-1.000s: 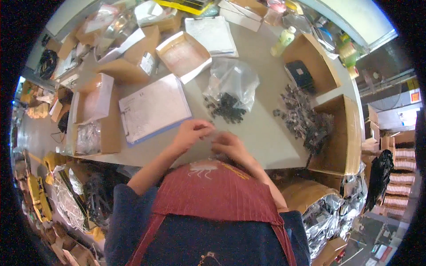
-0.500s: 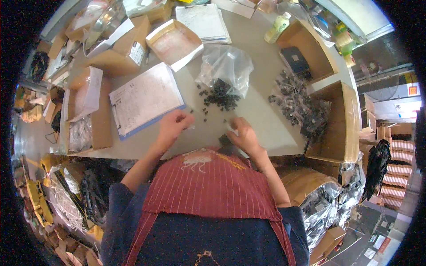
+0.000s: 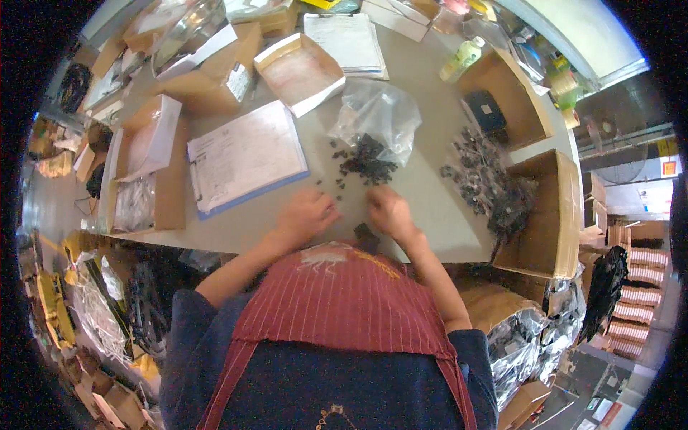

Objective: The person sorts small black hardware pieces from a large pile into small clear plastic bags by hand.

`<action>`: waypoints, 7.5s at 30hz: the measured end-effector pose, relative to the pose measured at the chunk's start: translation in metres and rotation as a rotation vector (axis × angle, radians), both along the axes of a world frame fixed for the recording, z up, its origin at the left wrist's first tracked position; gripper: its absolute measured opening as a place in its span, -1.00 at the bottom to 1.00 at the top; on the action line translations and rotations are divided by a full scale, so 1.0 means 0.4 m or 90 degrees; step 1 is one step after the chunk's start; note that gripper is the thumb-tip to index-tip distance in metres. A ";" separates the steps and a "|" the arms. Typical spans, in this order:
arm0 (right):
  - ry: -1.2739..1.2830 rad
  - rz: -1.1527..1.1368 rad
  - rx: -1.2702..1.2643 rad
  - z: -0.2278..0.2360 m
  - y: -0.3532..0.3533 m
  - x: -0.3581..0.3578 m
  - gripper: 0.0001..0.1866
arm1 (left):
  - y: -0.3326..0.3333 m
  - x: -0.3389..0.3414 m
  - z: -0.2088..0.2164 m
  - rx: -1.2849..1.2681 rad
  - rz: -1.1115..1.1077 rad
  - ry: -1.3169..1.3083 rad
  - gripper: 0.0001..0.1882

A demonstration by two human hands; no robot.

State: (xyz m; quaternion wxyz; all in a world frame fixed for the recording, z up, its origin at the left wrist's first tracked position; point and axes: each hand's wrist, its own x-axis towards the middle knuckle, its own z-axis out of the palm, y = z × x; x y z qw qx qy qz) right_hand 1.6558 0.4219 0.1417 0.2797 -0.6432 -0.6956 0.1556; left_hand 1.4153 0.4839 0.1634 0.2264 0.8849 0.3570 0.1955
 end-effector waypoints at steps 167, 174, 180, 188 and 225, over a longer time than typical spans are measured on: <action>0.295 0.126 -0.050 0.196 -0.053 -0.047 -0.78 | 0.018 0.049 0.081 -0.333 -0.092 -0.354 -0.96; 0.465 0.081 -0.111 0.194 -0.058 -0.035 -0.86 | 0.018 0.037 0.070 -0.612 0.040 -0.412 -0.91; 0.527 0.001 -0.103 0.145 -0.061 -0.076 -0.74 | 0.037 0.063 0.146 -0.912 0.116 -0.492 -0.76; 0.714 -0.146 -0.126 0.133 -0.052 -0.078 -0.86 | 0.017 0.082 0.136 -1.136 0.084 -0.329 -0.65; 0.851 -0.117 -0.149 0.242 -0.079 -0.091 -0.48 | -0.007 0.078 0.094 -0.807 0.107 -0.592 -0.60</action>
